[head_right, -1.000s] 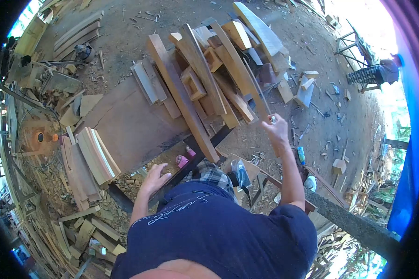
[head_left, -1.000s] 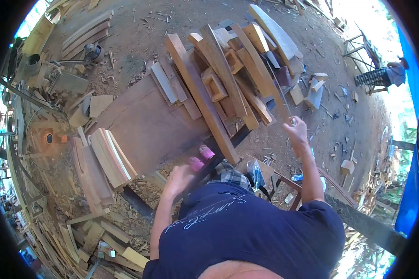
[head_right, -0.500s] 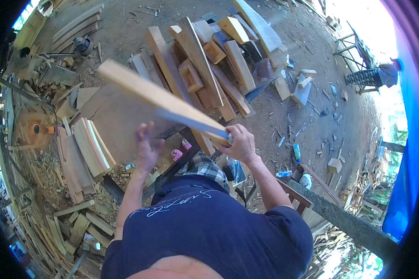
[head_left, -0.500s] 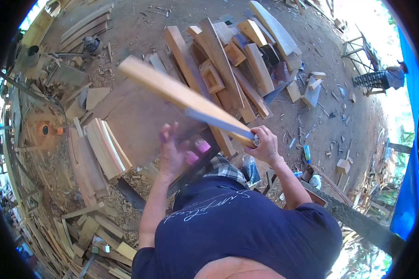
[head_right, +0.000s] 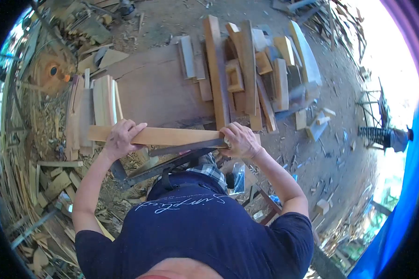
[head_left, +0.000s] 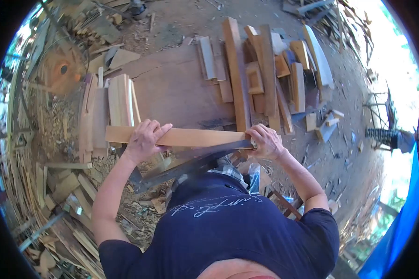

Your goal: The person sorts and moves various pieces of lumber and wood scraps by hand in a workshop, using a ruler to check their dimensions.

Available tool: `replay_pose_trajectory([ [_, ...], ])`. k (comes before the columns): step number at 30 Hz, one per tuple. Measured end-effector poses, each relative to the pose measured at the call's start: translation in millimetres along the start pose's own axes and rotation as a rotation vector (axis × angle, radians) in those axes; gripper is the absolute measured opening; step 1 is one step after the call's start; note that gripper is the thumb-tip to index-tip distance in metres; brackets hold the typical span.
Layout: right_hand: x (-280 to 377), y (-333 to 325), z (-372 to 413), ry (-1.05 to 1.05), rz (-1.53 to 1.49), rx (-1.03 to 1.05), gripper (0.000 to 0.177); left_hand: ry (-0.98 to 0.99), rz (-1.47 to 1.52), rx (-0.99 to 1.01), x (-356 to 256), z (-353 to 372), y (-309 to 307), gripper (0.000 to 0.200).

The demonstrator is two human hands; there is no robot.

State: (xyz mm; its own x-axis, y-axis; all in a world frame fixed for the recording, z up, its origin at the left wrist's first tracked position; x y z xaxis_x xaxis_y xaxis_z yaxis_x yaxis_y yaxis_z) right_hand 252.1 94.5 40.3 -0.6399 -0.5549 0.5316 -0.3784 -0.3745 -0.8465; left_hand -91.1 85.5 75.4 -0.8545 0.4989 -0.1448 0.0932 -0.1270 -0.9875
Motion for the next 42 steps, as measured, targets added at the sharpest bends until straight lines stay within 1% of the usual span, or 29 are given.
replay_pose_trajectory([
  [2,-1,5,-23,-0.062,0.002,-0.012,0.058,-0.024,-0.007,-0.049,15,12,15,0.065],
  [4,5,7,-47,0.002,-0.048,-0.097,0.058,-0.075,-0.043,-0.109,32,20,17,0.064],
  [5,8,5,-55,0.063,-0.024,-0.1,0.057,-0.108,-0.067,-0.152,39,24,19,0.064],
  [6,16,4,-60,0.059,-0.026,-0.087,0.057,-0.12,-0.06,-0.147,46,29,24,0.064],
  [8,18,3,-67,0.238,-0.162,-0.1,0.058,-0.191,-0.096,-0.162,66,35,38,0.062],
  [9,22,3,-65,0.234,-0.197,-0.139,0.055,-0.233,-0.067,-0.183,73,39,43,0.06],
  [10,25,7,-64,0.227,-0.193,-0.133,0.055,-0.242,-0.065,-0.186,80,42,48,0.06],
  [12,29,16,-58,0.275,-0.387,-0.177,0.05,-0.371,0.027,-0.189,95,52,59,0.06],
  [13,39,17,-56,0.247,-0.392,-0.205,0.045,-0.384,0.033,-0.193,98,54,66,0.06],
  [14,46,22,-53,0.237,-0.384,-0.195,0.045,-0.46,0.056,-0.221,103,56,74,0.061],
  [15,47,28,-50,0.283,-0.409,-0.192,0.044,-0.537,0.078,-0.255,110,56,80,0.062],
  [16,47,35,-47,0.328,-0.433,-0.189,0.042,-0.55,0.081,-0.267,113,52,83,0.062],
  [18,53,47,-44,0.308,-0.403,-0.217,0.038,-0.709,0.178,-0.248,120,43,92,0.062],
  [19,53,55,-43,0.305,-0.395,-0.237,0.034,-0.723,0.186,-0.255,121,35,94,0.062],
  [20,55,62,-43,0.322,-0.378,-0.21,0.033,-0.754,0.252,-0.26,124,25,97,0.063],
  [22,55,74,-43,0.362,-0.387,-0.166,0.034,-0.803,0.332,-0.271,124,8,106,0.064],
  [23,55,79,-46,0.349,-0.376,-0.147,0.037,-0.841,0.399,-0.255,126,-1,116,0.066],
  [25,61,79,-54,0.349,-0.372,-0.104,0.038,-0.949,0.519,-0.234,122,-15,146,0.07],
  [26,62,79,-56,0.364,-0.378,-0.077,0.039,-0.965,0.528,-0.231,120,-19,160,0.07],
  [27,59,82,-58,0.313,-0.376,-0.095,0.039,-0.989,0.499,-0.221,114,-21,164,0.069],
  [28,55,84,-60,0.318,-0.377,-0.077,0.039,-1.011,0.468,-0.21,108,-22,169,0.068],
  [30,43,88,-68,0.415,-0.436,-0.013,0.038,-1.056,0.441,-0.216,97,-20,174,0.065],
  [31,38,89,-72,0.37,-0.431,-0.043,0.034,-1.062,0.374,-0.256,95,-18,172,0.063],
  [32,35,90,-78,0.367,-0.435,-0.038,0.034,-1.062,0.303,-0.299,96,-18,169,0.061],
  [33,33,89,-84,0.358,-0.446,-0.067,0.031,-1.064,0.301,-0.299,96,-17,172,0.061],
  [35,28,89,-97,0.321,-0.469,-0.106,0.024,-1.087,0.226,-0.367,94,-12,179,0.06],
  [39,5,112,-120,0.284,-0.519,-0.091,0.024,-1.12,0.202,-0.35,92,-4,191,0.059],
  [41,4,113,-130,0.224,-0.491,-0.187,0.024,-1.111,0.141,-0.33,89,-3,194,0.059],
  [42,3,116,-136,0.225,-0.489,-0.163,0.024,-1.129,0.152,-0.319,89,0,196,0.059],
])
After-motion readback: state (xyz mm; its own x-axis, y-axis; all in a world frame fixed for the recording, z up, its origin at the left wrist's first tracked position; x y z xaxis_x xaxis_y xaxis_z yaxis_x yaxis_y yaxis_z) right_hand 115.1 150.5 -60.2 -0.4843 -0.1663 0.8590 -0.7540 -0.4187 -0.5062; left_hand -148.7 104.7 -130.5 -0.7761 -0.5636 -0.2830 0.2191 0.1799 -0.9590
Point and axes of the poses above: each hand's wrist, its own z-axis away from the middle knuckle, its own y-axis out of the palm, x = y × z, the point moved 5 cm from there along -z, towards the middle knuckle, and after that the axes turned 7 degrees about -z, right-handed, at the moved point
